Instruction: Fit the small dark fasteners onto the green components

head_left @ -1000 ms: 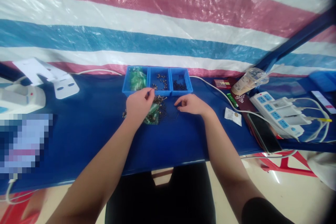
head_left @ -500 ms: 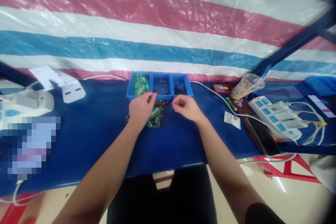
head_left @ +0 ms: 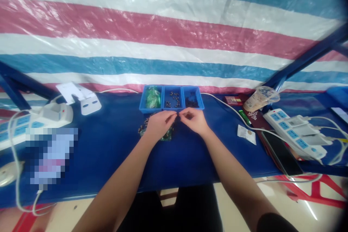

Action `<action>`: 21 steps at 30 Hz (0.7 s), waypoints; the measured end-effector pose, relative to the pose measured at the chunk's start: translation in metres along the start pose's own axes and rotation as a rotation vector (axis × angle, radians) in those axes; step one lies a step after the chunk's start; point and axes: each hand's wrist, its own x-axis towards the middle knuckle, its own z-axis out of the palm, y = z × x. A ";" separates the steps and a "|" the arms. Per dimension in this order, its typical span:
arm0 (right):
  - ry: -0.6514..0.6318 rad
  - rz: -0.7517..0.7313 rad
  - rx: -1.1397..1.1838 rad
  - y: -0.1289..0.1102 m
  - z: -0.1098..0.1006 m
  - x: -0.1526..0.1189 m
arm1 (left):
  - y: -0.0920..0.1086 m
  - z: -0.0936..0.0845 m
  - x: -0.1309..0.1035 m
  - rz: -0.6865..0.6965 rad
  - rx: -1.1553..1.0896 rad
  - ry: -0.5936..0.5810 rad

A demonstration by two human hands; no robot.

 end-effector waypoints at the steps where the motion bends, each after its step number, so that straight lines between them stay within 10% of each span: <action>1: 0.004 0.009 0.013 0.003 0.000 -0.002 | -0.001 0.000 -0.001 0.002 0.010 -0.006; 21: -0.056 0.224 0.377 0.008 0.010 0.003 | -0.002 -0.005 -0.007 -0.001 0.019 0.111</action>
